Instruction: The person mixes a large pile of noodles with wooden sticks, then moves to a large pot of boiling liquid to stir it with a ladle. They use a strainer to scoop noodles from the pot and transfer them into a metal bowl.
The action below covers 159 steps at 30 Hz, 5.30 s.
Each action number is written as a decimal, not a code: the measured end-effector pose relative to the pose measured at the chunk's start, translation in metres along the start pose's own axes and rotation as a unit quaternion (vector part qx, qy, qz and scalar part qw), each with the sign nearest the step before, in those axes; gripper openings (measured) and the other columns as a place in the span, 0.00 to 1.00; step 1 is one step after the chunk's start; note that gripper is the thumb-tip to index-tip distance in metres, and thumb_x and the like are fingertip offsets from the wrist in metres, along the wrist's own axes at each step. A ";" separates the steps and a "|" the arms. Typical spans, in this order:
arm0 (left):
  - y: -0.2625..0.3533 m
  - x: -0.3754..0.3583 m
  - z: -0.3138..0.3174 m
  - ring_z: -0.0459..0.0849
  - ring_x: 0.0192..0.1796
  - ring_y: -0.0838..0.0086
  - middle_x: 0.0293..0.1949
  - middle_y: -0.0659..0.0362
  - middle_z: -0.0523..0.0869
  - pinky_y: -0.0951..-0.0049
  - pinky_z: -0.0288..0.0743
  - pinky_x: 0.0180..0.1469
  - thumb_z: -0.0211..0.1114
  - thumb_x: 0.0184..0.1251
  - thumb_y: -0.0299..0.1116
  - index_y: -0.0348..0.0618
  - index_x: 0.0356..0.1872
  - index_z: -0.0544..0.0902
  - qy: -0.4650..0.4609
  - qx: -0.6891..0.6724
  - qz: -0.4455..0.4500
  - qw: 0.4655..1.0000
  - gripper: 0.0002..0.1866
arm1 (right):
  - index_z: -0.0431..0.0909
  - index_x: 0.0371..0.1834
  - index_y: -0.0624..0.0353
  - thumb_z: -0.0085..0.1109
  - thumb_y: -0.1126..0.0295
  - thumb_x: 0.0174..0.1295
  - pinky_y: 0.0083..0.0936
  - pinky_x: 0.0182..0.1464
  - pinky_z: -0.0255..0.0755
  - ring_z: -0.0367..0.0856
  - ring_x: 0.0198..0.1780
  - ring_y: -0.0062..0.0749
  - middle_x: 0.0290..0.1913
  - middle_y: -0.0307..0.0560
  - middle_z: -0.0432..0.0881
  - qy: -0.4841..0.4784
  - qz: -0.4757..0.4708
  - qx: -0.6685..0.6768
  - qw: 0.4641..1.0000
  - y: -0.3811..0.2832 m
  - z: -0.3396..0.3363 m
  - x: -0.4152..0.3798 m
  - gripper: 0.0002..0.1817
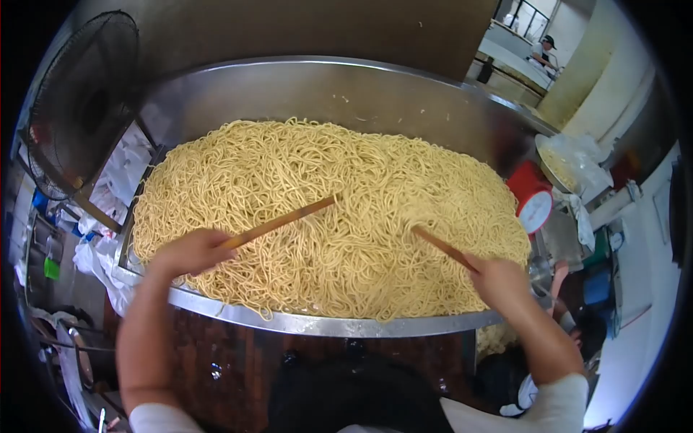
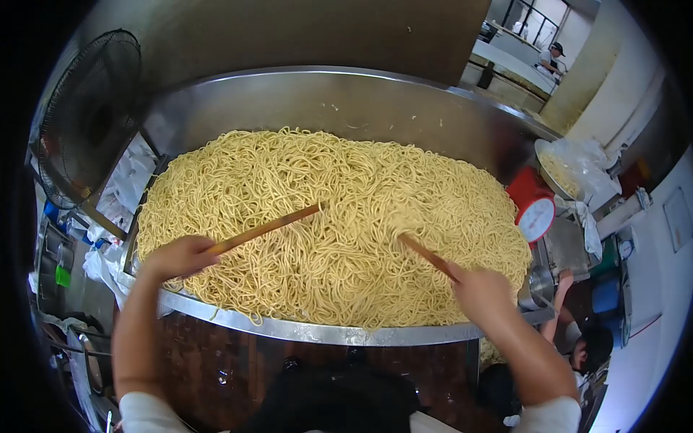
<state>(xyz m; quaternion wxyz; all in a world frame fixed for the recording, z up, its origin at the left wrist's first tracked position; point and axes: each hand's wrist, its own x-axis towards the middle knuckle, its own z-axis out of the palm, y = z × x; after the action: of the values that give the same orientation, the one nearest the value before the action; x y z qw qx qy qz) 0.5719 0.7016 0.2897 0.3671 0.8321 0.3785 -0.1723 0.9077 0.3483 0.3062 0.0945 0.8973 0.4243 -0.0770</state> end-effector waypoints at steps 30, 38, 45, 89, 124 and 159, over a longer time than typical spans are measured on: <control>0.086 -0.087 -0.074 0.81 0.35 0.64 0.32 0.52 0.82 0.64 0.72 0.40 0.61 0.64 0.37 0.39 0.43 0.81 0.156 0.116 -0.049 0.980 0.13 | 0.82 0.41 0.48 0.65 0.66 0.52 0.42 0.38 0.73 0.81 0.36 0.47 0.30 0.50 0.81 -0.027 -0.108 0.023 0.993 0.034 -0.086 -0.020 0.11; 0.201 0.154 0.074 0.85 0.43 0.62 0.43 0.50 0.85 0.62 0.80 0.45 0.47 0.67 0.28 0.43 0.52 0.80 -0.025 0.412 0.156 0.898 0.17 | 0.83 0.41 0.69 0.62 0.78 0.49 0.22 0.36 0.72 0.77 0.29 0.20 0.25 0.42 0.82 0.045 0.191 0.310 0.930 0.152 -0.114 -0.155 0.14; 0.205 0.138 0.108 0.84 0.46 0.58 0.43 0.52 0.85 0.58 0.76 0.49 0.54 0.69 0.39 0.48 0.51 0.80 -0.121 0.316 0.196 0.920 0.14 | 0.83 0.37 0.63 0.60 0.60 0.60 0.31 0.31 0.69 0.77 0.26 0.27 0.22 0.50 0.77 0.061 0.133 0.236 0.961 0.203 0.079 0.021 0.15; 0.229 0.106 0.155 0.86 0.39 0.56 0.34 0.52 0.86 0.58 0.80 0.41 0.53 0.64 0.30 0.54 0.52 0.80 -0.073 0.375 0.199 0.902 0.17 | 0.82 0.45 0.58 0.61 0.55 0.58 0.33 0.37 0.73 0.83 0.34 0.40 0.33 0.54 0.84 -0.033 -0.071 0.156 0.985 0.120 0.007 0.101 0.19; 0.340 0.162 0.174 0.87 0.40 0.65 0.36 0.54 0.87 0.63 0.81 0.40 0.55 0.65 0.30 0.58 0.65 0.71 -0.039 0.442 0.278 0.852 0.25 | 0.85 0.38 0.60 0.62 0.61 0.58 0.24 0.27 0.68 0.73 0.22 0.19 0.18 0.36 0.76 -0.018 0.142 0.300 0.943 0.284 0.037 -0.042 0.13; 0.380 0.232 0.225 0.79 0.22 0.72 0.22 0.59 0.79 0.68 0.74 0.23 0.55 0.68 0.37 0.39 0.40 0.77 -0.254 0.233 0.241 0.907 0.11 | 0.80 0.45 0.66 0.63 0.68 0.58 0.21 0.29 0.65 0.69 0.25 0.19 0.22 0.35 0.72 0.022 0.333 0.464 0.821 0.223 0.133 -0.127 0.16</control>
<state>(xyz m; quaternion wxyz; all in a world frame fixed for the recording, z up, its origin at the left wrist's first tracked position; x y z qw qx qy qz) 1.0086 0.4826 0.1903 0.2767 0.8880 0.0090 -0.3672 0.9929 0.0833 0.2283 -0.3226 0.9230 0.0160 -0.2091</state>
